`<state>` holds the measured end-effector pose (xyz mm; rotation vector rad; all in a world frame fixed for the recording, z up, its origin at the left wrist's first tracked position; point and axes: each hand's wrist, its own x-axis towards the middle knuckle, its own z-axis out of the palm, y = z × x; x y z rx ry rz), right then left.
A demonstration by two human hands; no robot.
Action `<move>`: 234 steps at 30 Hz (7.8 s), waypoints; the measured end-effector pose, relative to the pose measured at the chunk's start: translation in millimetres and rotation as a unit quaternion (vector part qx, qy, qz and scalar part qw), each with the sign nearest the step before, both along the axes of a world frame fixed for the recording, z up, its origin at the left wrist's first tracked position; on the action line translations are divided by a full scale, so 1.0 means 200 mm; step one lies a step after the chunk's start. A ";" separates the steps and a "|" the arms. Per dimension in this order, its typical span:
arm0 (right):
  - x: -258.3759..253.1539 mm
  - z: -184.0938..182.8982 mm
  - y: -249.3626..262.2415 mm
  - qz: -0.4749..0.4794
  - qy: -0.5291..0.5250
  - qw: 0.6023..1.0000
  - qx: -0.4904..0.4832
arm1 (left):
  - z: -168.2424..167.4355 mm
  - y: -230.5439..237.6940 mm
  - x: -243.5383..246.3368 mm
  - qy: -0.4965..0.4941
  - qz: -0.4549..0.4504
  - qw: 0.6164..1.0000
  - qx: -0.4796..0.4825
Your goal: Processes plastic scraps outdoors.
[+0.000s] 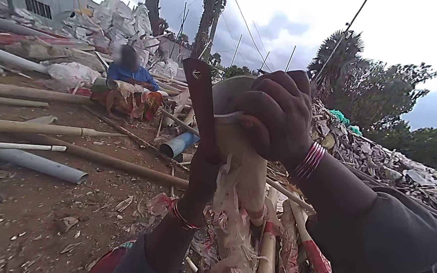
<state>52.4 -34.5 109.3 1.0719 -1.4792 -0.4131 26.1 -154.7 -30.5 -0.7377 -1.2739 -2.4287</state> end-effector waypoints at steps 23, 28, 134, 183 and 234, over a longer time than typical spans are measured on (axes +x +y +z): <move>0.23 -0.41 -0.22 -0.091 -0.207 0.952 -0.206 | -0.18 -0.15 -0.06 0.086 -0.017 0.993 0.083; 0.17 -0.47 -0.01 -0.118 -0.245 0.935 -0.228 | -0.22 -0.16 -0.18 0.114 -0.002 0.989 0.091; 0.24 -1.28 -0.01 0.139 -0.594 0.665 -0.431 | -0.60 -0.46 -0.46 0.277 -0.023 0.958 0.063; 0.07 -0.93 0.10 0.103 -0.474 0.703 -0.519 | -0.64 -0.51 -0.31 0.269 -0.135 0.949 0.089; -0.06 -0.59 -0.30 0.052 -0.626 0.685 -0.369 | -0.31 -0.59 -0.03 -0.080 -0.048 0.993 0.076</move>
